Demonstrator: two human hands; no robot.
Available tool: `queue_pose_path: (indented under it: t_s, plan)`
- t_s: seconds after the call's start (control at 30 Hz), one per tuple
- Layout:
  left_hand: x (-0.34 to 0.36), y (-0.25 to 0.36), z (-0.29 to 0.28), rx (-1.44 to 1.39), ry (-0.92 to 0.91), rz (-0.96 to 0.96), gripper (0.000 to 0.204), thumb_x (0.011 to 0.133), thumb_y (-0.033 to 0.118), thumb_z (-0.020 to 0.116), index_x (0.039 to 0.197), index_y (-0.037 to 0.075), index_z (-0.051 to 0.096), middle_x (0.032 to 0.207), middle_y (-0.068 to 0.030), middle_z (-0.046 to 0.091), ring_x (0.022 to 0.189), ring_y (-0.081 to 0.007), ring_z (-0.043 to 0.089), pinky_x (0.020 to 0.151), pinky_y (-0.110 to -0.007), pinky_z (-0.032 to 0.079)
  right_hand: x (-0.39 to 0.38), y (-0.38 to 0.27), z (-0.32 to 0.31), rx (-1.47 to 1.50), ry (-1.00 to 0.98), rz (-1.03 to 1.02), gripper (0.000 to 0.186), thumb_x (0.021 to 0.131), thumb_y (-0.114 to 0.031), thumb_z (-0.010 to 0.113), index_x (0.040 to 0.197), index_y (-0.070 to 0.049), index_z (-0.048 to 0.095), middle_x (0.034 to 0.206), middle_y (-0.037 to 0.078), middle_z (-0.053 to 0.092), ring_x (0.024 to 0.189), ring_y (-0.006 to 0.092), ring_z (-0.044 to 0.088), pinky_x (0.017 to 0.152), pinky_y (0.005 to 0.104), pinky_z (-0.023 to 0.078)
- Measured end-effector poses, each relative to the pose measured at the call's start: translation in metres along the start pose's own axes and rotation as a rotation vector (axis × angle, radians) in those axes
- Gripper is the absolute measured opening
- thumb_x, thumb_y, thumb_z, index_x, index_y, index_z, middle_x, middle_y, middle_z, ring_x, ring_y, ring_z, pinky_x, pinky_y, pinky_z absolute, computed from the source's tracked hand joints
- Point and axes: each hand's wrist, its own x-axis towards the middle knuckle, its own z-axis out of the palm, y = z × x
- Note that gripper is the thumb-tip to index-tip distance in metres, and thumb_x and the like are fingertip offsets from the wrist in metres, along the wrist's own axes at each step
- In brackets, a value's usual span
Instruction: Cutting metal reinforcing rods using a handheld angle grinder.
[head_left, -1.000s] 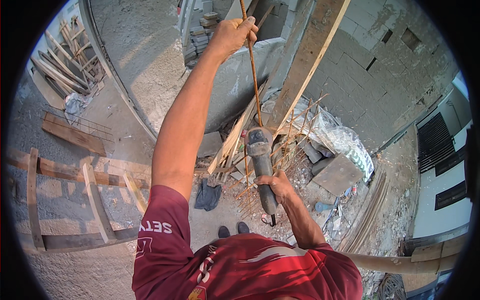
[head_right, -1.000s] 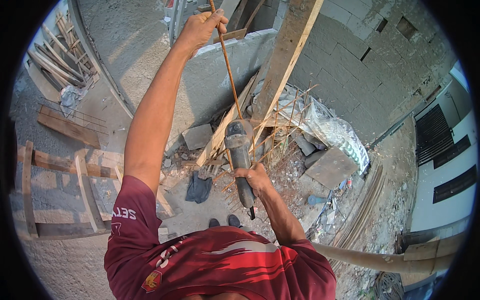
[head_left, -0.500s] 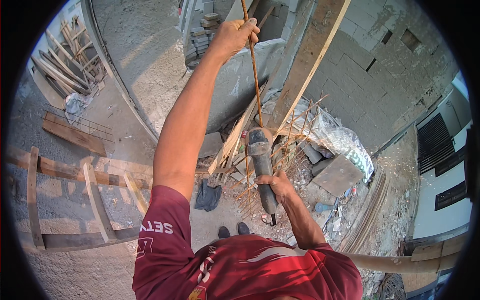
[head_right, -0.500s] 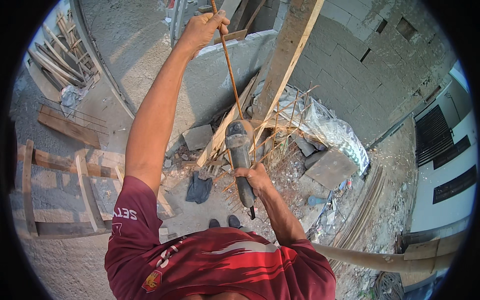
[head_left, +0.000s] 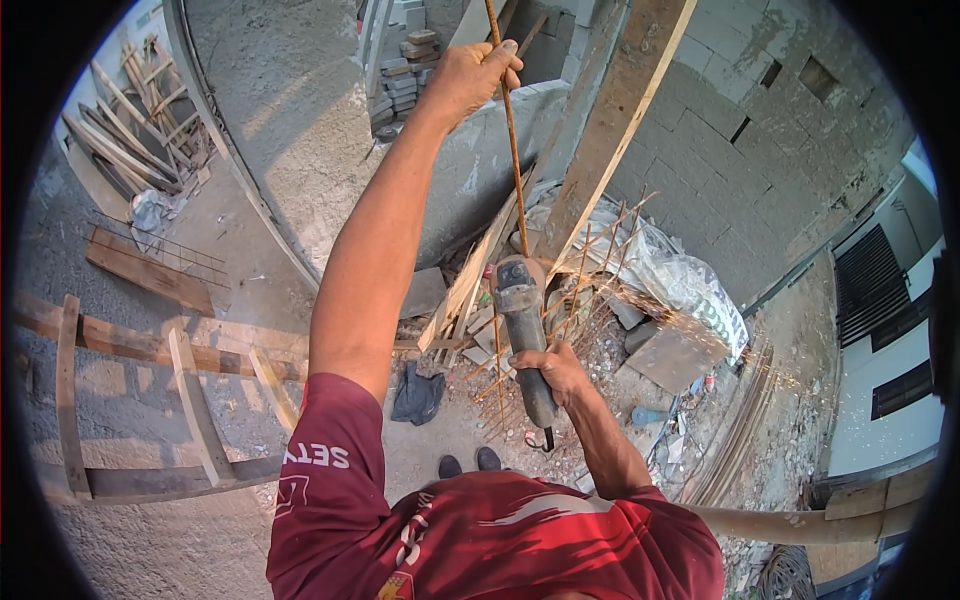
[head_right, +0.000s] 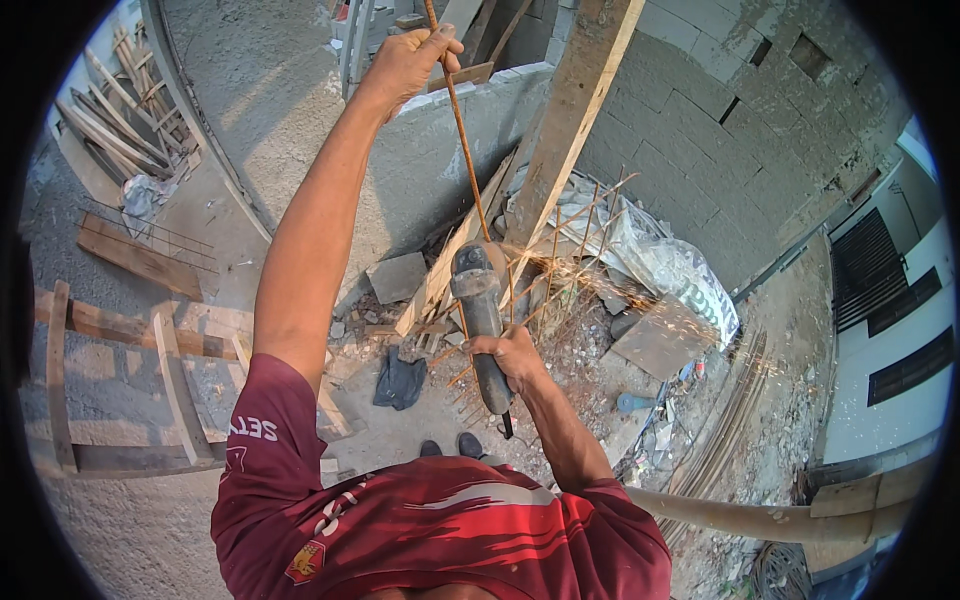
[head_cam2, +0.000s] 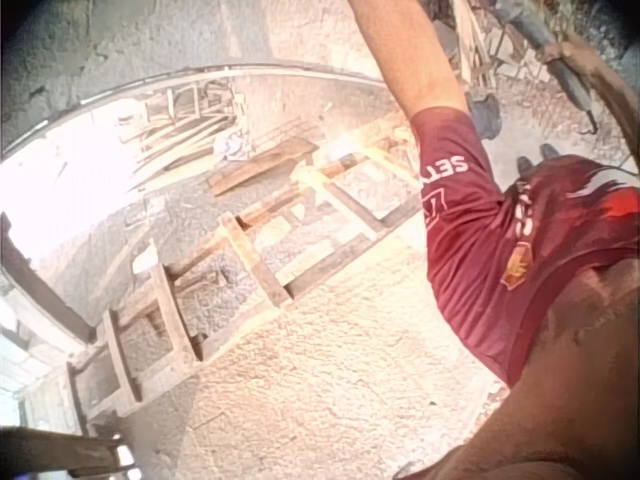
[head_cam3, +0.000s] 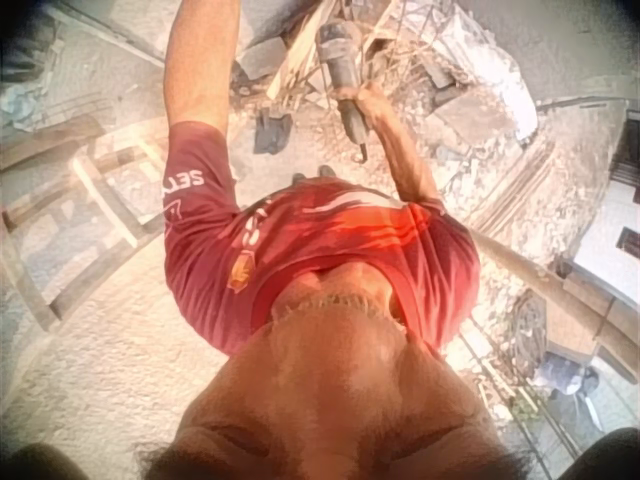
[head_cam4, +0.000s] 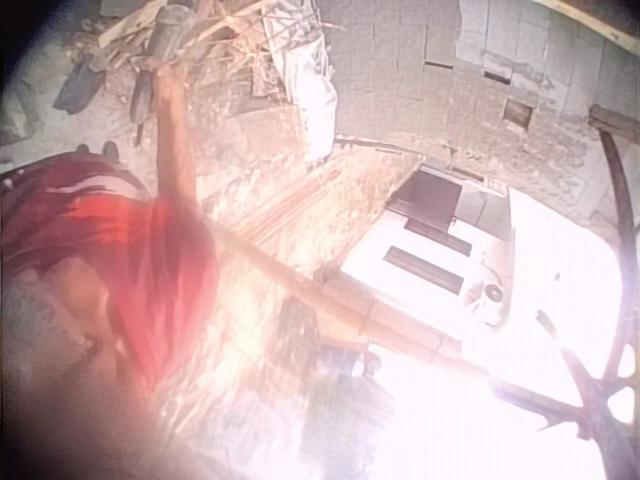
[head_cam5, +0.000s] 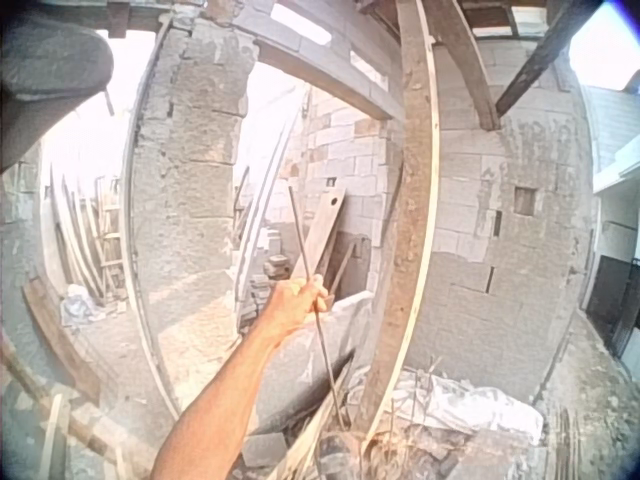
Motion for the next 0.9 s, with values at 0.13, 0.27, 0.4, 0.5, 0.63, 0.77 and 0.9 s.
queue_pose_path:
  t_s: [0.13,0.27,0.4,0.5,0.63,0.77,0.9]
  plan:
    - [0.000,-0.001,-0.001,-0.014,-0.006,0.018,0.050,0.093,0.052,0.050,0.081,0.007,0.070,0.086,-0.0075,0.069,0.111,-0.0274,0.058,0.105,-0.050,0.033,0.003,0.001,0.000,-0.001,-0.013,0.014,0.037,0.063,-0.015,0.077,0.082,0.012,0.061,0.070,0.015,0.060,0.055,0.0210,0.059,0.049,0.0341,0.049]
    - [0.000,-0.001,-0.001,0.012,0.004,0.010,0.049,0.093,0.050,0.049,0.079,0.008,0.070,0.087,-0.0073,0.069,0.111,-0.0269,0.058,0.105,-0.050,0.033,0.004,0.006,0.000,0.033,-0.003,-0.040,0.037,0.062,-0.013,0.078,0.084,0.012,0.061,0.070,0.013,0.062,0.054,0.0190,0.058,0.049,0.0323,0.047]
    - [0.002,-0.011,-0.007,-0.016,0.008,-0.009,0.045,0.094,0.047,0.050,0.085,0.008,0.070,0.085,-0.0063,0.069,0.110,-0.0254,0.059,0.105,-0.049,0.033,0.002,0.002,-0.006,0.007,0.007,0.000,0.041,0.063,-0.014,0.077,0.090,0.011,0.060,0.073,0.013,0.061,0.056,0.0194,0.059,0.051,0.0326,0.049]
    - [-0.004,-0.011,-0.010,-0.073,0.004,-0.015,0.044,0.094,0.046,0.050,0.091,0.007,0.069,0.084,-0.0057,0.069,0.108,-0.0242,0.059,0.105,-0.049,0.033,0.005,0.002,-0.008,-0.040,0.007,0.044,0.045,0.064,-0.015,0.077,0.096,0.010,0.058,0.075,0.013,0.061,0.060,0.0197,0.059,0.053,0.0330,0.050]
    - [-0.009,-0.027,-0.026,-0.038,0.025,-0.031,0.045,0.094,0.047,0.050,0.094,0.006,0.069,0.083,-0.0059,0.069,0.104,-0.0226,0.060,0.103,-0.046,0.036,0.000,0.005,-0.009,-0.136,-0.010,0.068,0.049,0.063,-0.017,0.078,0.098,0.010,0.057,0.075,0.014,0.061,0.060,0.0206,0.060,0.053,0.0332,0.050]
    - [-0.012,-0.047,-0.041,0.018,0.113,-0.138,0.045,0.095,0.044,0.050,0.095,0.003,0.068,0.082,-0.0073,0.069,0.092,-0.0178,0.062,0.093,-0.037,0.044,-0.026,0.005,-0.017,-0.044,0.095,-0.014,0.041,0.065,-0.015,0.074,0.094,0.008,0.057,0.072,0.013,0.061,0.059,0.0201,0.060,0.053,0.0335,0.050]
    - [-0.006,-0.045,-0.025,-0.113,0.200,-0.183,0.040,0.098,0.036,0.048,0.099,0.000,0.065,0.080,-0.0079,0.067,0.077,-0.0125,0.060,0.080,-0.030,0.048,-0.062,-0.008,-0.051,0.047,0.217,-0.120,0.031,0.067,-0.016,0.070,0.087,0.003,0.056,0.068,0.011,0.060,0.056,0.0193,0.060,0.051,0.0317,0.051]
